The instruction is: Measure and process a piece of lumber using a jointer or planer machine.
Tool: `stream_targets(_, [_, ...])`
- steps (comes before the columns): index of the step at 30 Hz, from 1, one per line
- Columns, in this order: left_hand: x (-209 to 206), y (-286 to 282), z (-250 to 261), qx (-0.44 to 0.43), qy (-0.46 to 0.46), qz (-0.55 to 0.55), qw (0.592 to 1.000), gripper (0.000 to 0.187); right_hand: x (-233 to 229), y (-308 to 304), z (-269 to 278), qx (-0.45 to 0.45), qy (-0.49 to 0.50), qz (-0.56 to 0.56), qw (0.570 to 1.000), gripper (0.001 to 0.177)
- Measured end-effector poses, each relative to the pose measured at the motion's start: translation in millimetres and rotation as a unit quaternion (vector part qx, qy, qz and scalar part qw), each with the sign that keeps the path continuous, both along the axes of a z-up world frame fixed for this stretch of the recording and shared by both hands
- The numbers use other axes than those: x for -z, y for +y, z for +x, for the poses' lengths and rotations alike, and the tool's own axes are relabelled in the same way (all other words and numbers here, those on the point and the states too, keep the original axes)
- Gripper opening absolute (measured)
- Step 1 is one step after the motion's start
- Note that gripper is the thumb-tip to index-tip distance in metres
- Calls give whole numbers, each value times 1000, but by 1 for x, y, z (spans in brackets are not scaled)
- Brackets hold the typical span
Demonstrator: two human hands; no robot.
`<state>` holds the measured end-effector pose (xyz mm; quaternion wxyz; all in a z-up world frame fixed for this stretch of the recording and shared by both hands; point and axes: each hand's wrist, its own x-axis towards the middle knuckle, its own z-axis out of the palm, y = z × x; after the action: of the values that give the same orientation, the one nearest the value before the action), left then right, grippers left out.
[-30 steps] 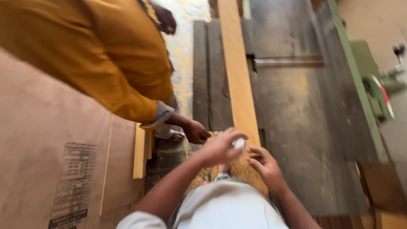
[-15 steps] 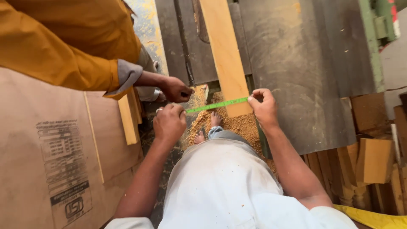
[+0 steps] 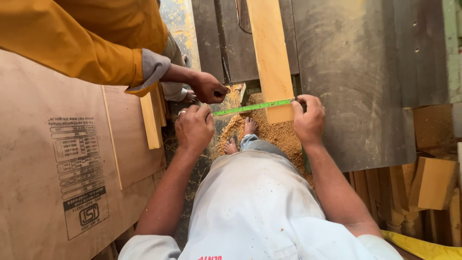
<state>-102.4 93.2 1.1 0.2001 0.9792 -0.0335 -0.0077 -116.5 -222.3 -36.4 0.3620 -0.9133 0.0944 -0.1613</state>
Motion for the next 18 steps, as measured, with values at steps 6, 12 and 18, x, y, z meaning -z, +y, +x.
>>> stream_targets(6, [1, -2, -3, -34, 61, -75, 995, 16, 3, -18, -27, -31, -55, -26, 998, 27])
stream_targets(12, [-49, -27, 31, -96, 146, -272, 946, 29, 16, 3, -46, 17, 174, 317, 932, 47])
stream_targets(18, [-34, -78, 146, -14, 6, -186, 982, 37, 42, 5, -10, 61, 237, 627, 740, 47])
